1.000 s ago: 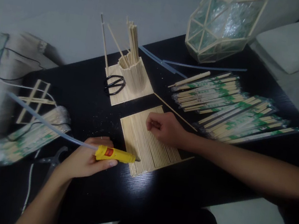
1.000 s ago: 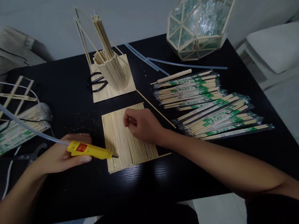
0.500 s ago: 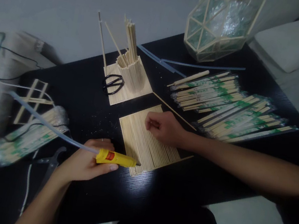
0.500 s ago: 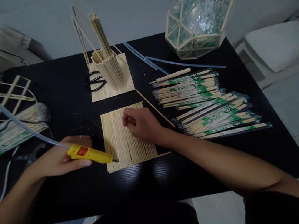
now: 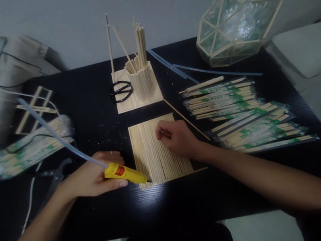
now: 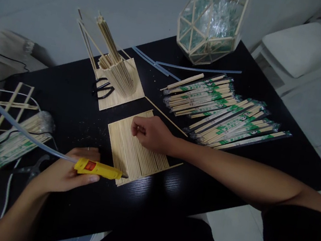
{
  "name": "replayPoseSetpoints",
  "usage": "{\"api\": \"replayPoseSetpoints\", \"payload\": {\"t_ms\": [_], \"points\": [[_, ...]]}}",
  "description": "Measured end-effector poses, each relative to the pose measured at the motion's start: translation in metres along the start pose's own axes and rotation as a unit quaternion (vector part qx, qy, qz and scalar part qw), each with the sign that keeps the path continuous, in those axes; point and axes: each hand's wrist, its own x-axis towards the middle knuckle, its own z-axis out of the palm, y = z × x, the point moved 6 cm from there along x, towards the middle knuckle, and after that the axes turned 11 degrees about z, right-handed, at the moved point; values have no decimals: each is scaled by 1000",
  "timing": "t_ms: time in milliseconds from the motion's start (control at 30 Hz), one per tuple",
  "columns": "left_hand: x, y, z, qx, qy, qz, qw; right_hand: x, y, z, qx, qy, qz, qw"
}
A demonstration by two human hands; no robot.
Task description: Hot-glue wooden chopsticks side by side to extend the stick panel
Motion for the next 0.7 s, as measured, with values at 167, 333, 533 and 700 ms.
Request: {"api": "replayPoseSetpoints", "payload": {"t_ms": [167, 333, 533, 700], "points": [[1, 2, 1, 0, -5, 3, 1000, 0, 0, 0, -2, -3, 14, 1000], [1, 1, 2, 4, -8, -2, 1000, 0, 0, 0, -3, -4, 9, 1000], [0, 1, 0, 6, 4, -9, 1000, 0, 0, 0, 2, -6, 2, 1000], [-2, 2, -4, 9, 10, -19, 1000, -1, 1, 0, 1, -3, 4, 1000]]}}
